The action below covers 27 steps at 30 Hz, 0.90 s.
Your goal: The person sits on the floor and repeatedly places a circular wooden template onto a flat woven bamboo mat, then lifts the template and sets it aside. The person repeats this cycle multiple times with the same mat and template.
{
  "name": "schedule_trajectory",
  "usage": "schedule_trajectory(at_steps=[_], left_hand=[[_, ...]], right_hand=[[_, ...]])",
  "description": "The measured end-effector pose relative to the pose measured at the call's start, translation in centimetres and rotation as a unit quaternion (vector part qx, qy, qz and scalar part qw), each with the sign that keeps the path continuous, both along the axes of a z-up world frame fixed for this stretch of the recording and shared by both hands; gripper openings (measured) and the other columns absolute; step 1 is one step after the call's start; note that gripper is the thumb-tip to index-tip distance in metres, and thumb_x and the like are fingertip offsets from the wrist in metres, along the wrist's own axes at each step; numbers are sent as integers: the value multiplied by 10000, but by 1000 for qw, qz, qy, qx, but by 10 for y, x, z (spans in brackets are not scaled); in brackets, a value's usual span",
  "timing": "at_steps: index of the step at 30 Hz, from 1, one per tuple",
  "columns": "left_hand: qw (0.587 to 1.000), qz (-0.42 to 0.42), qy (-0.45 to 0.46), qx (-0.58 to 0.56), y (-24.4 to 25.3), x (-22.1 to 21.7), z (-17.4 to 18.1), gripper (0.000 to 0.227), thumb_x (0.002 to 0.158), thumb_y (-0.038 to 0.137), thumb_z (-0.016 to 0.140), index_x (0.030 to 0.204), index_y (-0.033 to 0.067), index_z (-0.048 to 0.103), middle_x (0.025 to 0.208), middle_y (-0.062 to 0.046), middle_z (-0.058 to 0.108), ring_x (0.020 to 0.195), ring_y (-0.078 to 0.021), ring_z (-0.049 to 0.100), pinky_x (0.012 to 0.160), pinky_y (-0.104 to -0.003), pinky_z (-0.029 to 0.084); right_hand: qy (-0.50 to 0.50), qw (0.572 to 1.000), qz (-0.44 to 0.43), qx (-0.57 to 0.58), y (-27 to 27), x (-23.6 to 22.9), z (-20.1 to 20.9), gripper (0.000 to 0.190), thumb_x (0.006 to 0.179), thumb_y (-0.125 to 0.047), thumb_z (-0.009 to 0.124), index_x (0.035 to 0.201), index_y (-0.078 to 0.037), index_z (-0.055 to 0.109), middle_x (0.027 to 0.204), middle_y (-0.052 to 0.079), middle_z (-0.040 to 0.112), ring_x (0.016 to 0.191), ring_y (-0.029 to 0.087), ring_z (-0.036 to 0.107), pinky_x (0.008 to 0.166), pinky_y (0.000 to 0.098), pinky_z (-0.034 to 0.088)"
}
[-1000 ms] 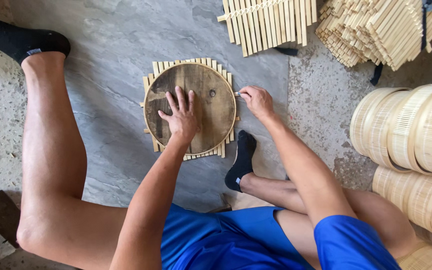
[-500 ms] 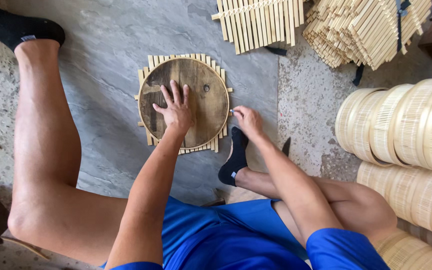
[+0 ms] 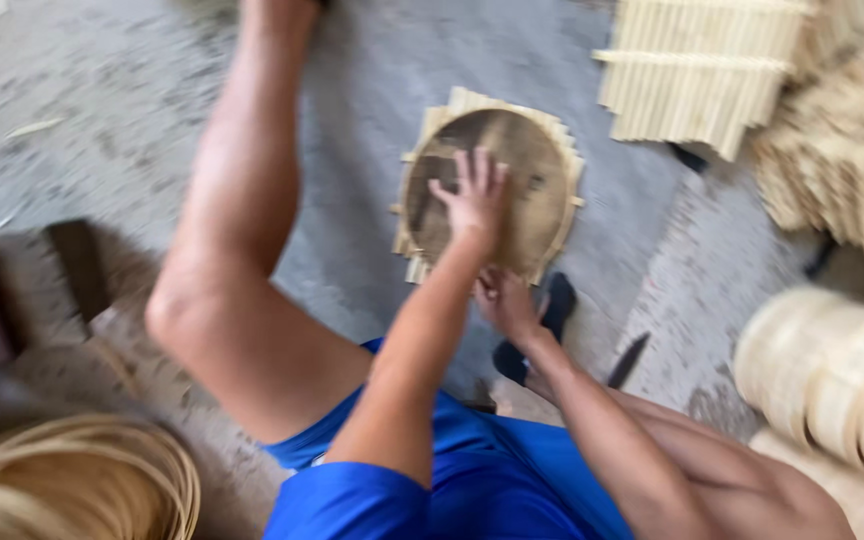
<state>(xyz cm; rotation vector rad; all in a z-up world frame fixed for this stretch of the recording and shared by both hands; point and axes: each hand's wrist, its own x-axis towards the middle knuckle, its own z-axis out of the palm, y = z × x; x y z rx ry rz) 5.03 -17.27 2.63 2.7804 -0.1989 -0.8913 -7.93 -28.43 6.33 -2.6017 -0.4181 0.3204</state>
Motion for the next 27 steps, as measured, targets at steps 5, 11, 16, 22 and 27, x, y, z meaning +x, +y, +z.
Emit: schedule_trajectory(at_steps=[5,11,16,22,27], left_hand=[[1000,6,13,-18,-2,0,10,838,1008,237,584,1659,280,58,1710,-128,-121,1552,-466,-55,1048,-849,268],[1000,3,17,-21,4,-2,24,857,991,219,599,1670,270,78,1721,-125,-106,1559,-466,-36,1038,-830,305],[1000,8,8,-16,6,-3,25,865,987,212,605,1673,287,84,1726,-99,-109,1569,-444,-31,1043,-821,323],[999,9,29,-27,8,3,28,861,998,233,590,1667,283,52,1720,-88,-119,1569,-440,-46,1053,-823,316],[999,-7,41,-21,8,2,29,926,967,218,628,1675,279,35,1723,-96,-124,1566,-444,-50,1054,-803,317]], right_hand=[[-91,988,123,22,110,24,-35,272,939,-116,680,1178,3,731,1005,162,719,896,340,702,791,437,568],[-20,999,-21,23,151,50,-26,196,963,-149,698,1119,-46,759,999,152,753,880,342,723,767,423,577],[-6,1000,-14,-16,162,52,-19,167,976,-163,687,1084,-49,744,992,152,756,873,346,731,765,430,581],[-13,999,-5,36,148,33,-15,140,967,-130,716,1049,-18,737,953,164,749,853,334,735,738,410,589],[-14,997,20,69,138,26,-25,145,945,-96,732,1065,-15,737,954,149,751,847,309,740,730,391,589]])
